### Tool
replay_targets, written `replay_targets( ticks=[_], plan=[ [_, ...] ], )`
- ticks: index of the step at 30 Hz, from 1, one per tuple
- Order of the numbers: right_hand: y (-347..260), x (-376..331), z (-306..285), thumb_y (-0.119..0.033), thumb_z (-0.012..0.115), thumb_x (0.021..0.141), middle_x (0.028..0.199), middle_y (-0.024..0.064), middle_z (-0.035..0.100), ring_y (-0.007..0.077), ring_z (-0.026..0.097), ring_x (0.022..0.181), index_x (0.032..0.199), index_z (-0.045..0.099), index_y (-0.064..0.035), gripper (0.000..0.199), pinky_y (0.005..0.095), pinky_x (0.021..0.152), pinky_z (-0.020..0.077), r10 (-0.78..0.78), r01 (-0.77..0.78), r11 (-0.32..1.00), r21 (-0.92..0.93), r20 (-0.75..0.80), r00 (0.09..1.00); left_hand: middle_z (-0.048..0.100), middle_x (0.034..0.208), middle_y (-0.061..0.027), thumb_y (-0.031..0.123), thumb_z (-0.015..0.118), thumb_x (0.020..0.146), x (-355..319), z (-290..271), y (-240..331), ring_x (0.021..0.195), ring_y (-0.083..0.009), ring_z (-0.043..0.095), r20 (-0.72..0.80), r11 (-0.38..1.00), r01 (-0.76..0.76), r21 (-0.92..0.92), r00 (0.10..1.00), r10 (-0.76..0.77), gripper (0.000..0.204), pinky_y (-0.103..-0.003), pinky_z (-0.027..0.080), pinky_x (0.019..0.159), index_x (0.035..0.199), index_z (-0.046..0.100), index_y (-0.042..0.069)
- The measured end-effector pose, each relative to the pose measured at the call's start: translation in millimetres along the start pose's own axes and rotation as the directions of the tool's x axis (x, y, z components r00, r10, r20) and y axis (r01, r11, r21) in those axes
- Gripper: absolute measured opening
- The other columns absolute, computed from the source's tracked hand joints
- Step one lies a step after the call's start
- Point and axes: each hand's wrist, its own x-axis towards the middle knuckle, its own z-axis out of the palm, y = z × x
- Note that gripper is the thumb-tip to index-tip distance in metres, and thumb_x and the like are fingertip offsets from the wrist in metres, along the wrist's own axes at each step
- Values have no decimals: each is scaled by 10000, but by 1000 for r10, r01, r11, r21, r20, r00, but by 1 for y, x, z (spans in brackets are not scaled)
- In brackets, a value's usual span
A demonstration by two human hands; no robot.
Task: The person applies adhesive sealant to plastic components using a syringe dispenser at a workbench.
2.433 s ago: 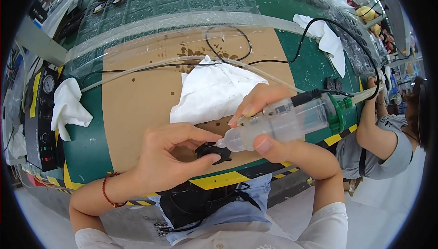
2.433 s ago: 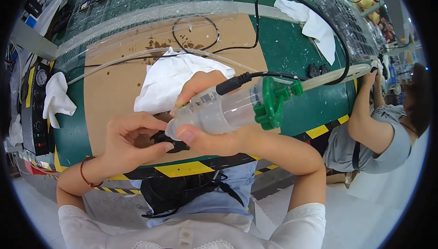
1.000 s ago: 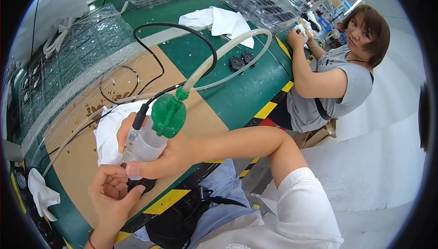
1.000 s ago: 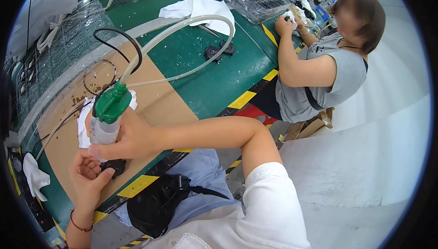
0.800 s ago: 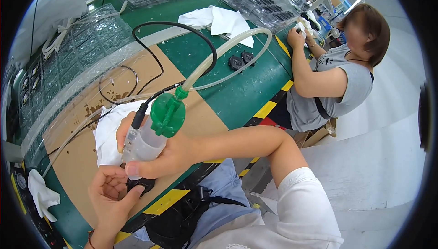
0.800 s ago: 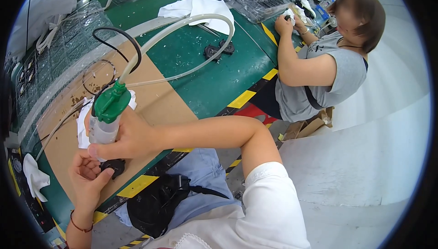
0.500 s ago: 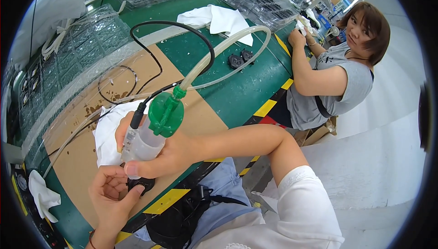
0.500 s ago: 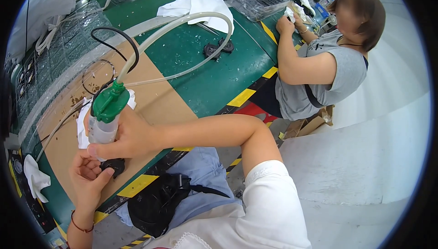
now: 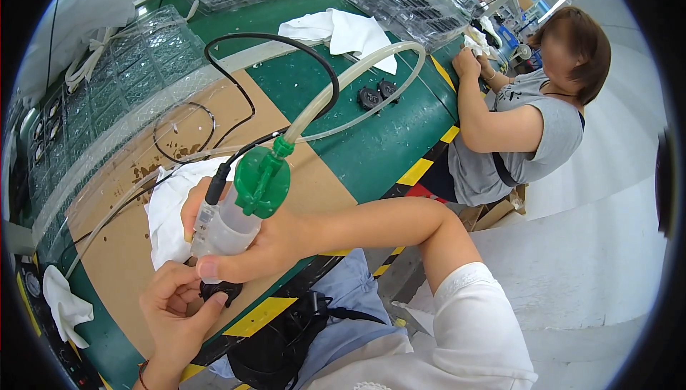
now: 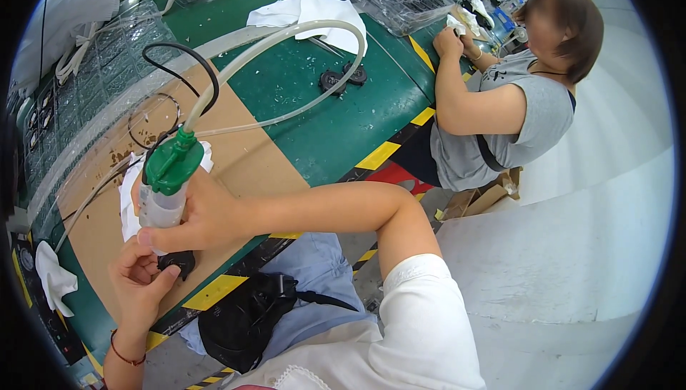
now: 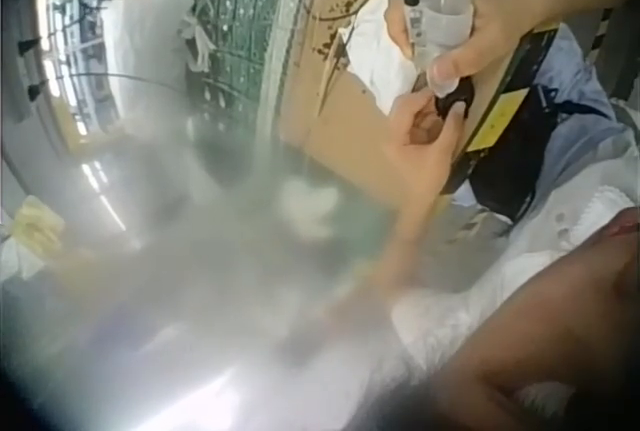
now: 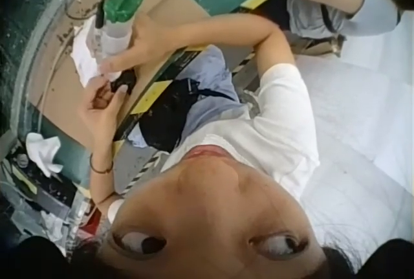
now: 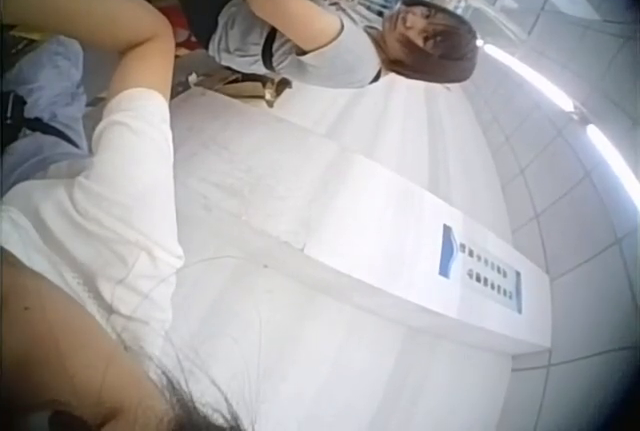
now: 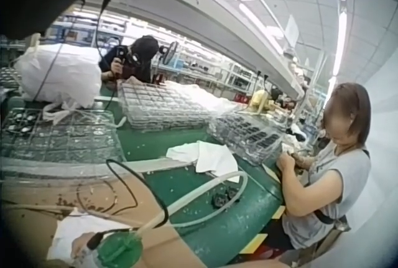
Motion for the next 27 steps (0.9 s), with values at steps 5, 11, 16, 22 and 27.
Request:
replay_targets(
  ticks=[5, 11, 16, 22, 27],
  plan=[
    [-3, -3, 0, -169, 648, 691, 741, 27, 497, 84, 468, 654, 895, 445, -40, 315, 232, 549, 371, 69, -69, 996, 56, -2, 998, 498, 796, -20, -107, 632, 624, -1, 3, 1, 719, -56, 502, -30, 997, 47, -56, 998, -49, 262, -162, 391, 626, 858, 550, -25],
    [-6, -2, 0, -162, 654, 680, 787, 32, 473, 93, 454, 695, 910, 437, -41, 339, 247, 592, 376, 118, -121, 991, 49, 53, 992, 535, 819, -38, -75, 658, 640, -2, 2, 7, 732, -65, 522, -29, 995, 24, -98, 999, -27, 251, -168, 407, 630, 857, 542, -27],
    [-15, -3, -6, -105, 650, 696, 785, 29, 472, 78, 457, 711, 925, 431, -53, 322, 230, 586, 384, 130, -133, 990, 50, 50, 990, 574, 875, -74, -27, 671, 663, 2, -5, 0, 777, -104, 560, 31, 998, 70, 0, 997, -70, 267, -209, 460, 686, 907, 561, -39],
    [-12, 3, -4, -301, 628, 700, 767, 76, 485, 149, 538, 684, 912, 427, -55, 382, 260, 598, 429, 70, -63, 995, -76, 100, 992, 589, 855, -73, 21, 676, 673, 0, -9, -2, 756, -103, 572, 65, 992, 66, -104, 996, -59, 277, -214, 475, 695, 921, 569, -37],
    [-8, 2, 1, -462, 576, 726, 731, 83, 466, 153, 532, 635, 916, 400, -82, 459, 257, 581, 424, 76, -70, 986, -149, 32, 997, 601, 837, -71, 35, 667, 683, 0, -10, -4, 749, -100, 574, 78, 996, 36, -87, 997, -29, 259, -211, 478, 674, 911, 568, -38]
  ],
)
